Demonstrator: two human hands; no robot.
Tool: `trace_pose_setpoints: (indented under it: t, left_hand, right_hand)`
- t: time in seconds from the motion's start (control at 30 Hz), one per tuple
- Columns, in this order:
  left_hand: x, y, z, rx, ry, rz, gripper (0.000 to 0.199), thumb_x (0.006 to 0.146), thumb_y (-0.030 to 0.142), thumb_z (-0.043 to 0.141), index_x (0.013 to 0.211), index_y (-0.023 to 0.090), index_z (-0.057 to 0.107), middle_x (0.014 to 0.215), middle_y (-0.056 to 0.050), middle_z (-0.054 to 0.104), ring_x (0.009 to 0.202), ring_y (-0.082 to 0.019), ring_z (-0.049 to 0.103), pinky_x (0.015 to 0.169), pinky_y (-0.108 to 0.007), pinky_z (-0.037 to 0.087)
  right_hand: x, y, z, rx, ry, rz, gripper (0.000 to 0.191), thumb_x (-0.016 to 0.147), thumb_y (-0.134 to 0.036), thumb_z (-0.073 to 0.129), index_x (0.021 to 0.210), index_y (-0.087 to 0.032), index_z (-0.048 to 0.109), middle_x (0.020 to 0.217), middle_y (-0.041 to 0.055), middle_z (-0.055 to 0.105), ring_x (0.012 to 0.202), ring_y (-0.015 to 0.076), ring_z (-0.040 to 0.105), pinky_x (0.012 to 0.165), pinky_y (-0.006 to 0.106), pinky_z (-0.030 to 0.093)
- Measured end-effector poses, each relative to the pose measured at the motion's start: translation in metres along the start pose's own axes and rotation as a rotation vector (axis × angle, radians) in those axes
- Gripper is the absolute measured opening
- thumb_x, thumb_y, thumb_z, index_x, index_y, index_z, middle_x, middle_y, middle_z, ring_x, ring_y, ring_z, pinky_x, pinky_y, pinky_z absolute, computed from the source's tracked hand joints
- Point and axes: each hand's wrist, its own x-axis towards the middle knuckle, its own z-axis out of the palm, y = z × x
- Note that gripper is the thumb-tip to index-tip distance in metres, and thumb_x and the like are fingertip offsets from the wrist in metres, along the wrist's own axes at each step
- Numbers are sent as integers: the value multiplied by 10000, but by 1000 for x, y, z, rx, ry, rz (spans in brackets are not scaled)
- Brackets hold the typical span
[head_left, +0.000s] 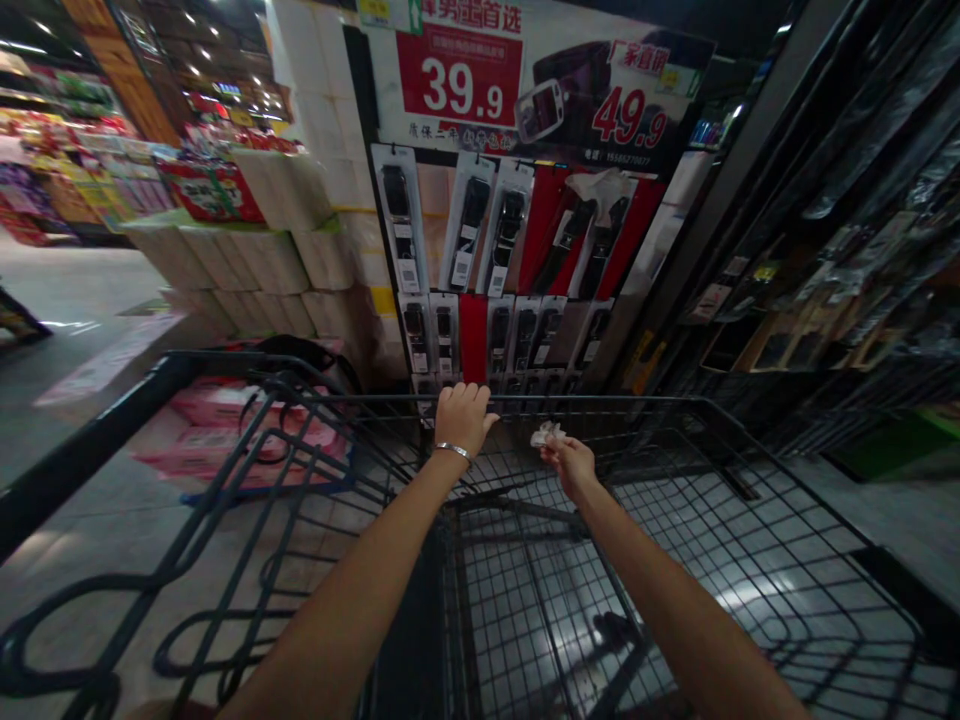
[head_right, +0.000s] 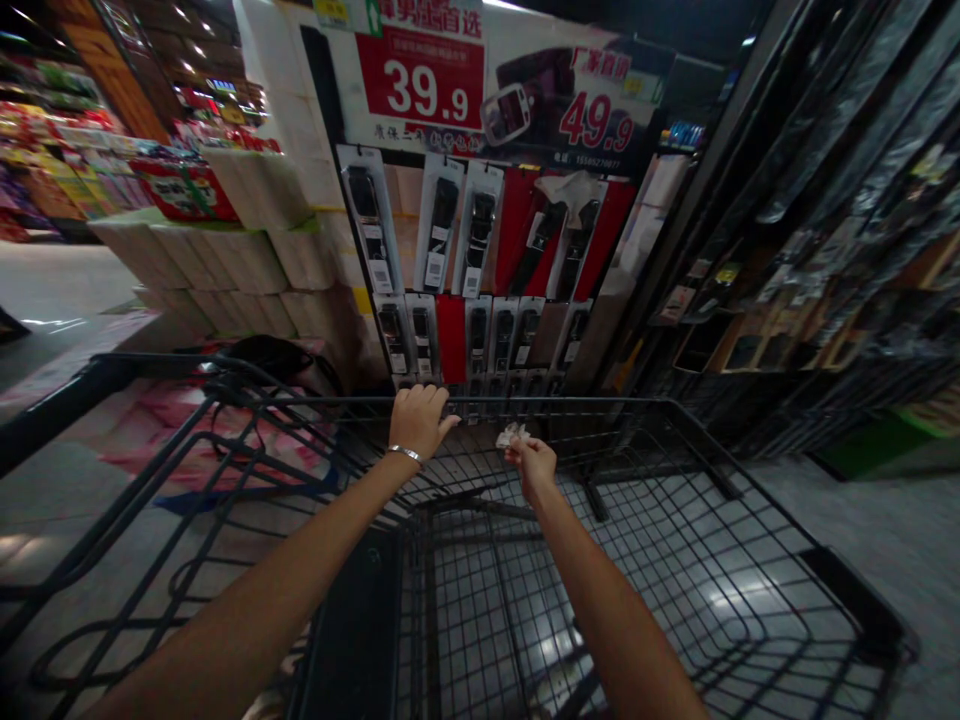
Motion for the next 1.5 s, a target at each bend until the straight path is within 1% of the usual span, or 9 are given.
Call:
trace_pose_setpoints:
  t: [0.13,0.27,0.4,0.53,0.7,0.87,1.17,1.3,1.5]
  left_hand:
    - [-1,0,-1,11,-2,4,272,766,367,689,939,188,577,902,-69,627,913,-252,515,775,-371,334]
    - [-1,0,0,19,0,11,268,769,366,685,934,186,574,901,-69,627,912,-252,514,771,-371,336]
    - [0,-1,1,12,9,15,269,766,370,688,927,187,575,895,-70,625,908,-254,515,768,-372,337]
    - [0,-2,1,-1,8,19,263,770,356,683,933,179,577,896,-80,623,914,-259,515,769,-378,336]
    - [0,-2,2,-10,-6,18,256,783,370,663,947,196,572,918,-84,620,933,-268,510,770,-390,334]
    - [0,-3,2,-40,-15,11,231,785,349,660,941,202,572,931,-92,620,947,-276,506,775,-400,331]
    - [0,-2,1,-8,-12,16,249,787,357,659,951,190,574,922,-89,619,931,-271,503,767,-388,328]
    - [0,-2,2,-2,-4,20,248,786,361,661,943,191,573,916,-88,621,928,-270,507,769,-386,331]
    - [0,-2,1,1,-7,26,250,787,368,659,943,193,573,913,-87,620,925,-267,509,770,-388,332]
  right_hand:
    - [7,23,-7,-26,98,20,273,495,-134,800,512,-155,528,425,-25,581,408,105,548,425,206,474]
    - [12,34,-12,-26,183,33,274,514,-110,785,521,-163,516,412,-37,575,390,103,544,430,205,481]
    - [16,37,-25,-34,272,55,259,540,-40,723,502,-165,499,381,-47,550,359,93,520,391,183,453]
    - [18,31,-35,-10,335,66,273,552,-18,689,498,-176,474,353,-68,512,329,85,496,361,170,434]
    - [18,15,-19,87,247,70,213,573,-18,676,564,-165,522,439,-48,588,415,98,566,431,187,500]
    - [12,-1,2,174,159,100,195,610,0,639,570,-160,534,459,-42,589,460,92,595,458,169,510]
    - [7,-26,17,258,97,131,168,665,-18,569,602,-171,543,500,-19,615,504,105,620,475,177,545]
    - [7,-32,23,259,43,112,148,674,-51,592,602,-171,542,519,-7,627,506,110,625,493,182,557]
    - [-1,-38,27,255,82,86,147,692,-81,585,587,-172,538,491,-10,610,453,102,596,449,177,529]
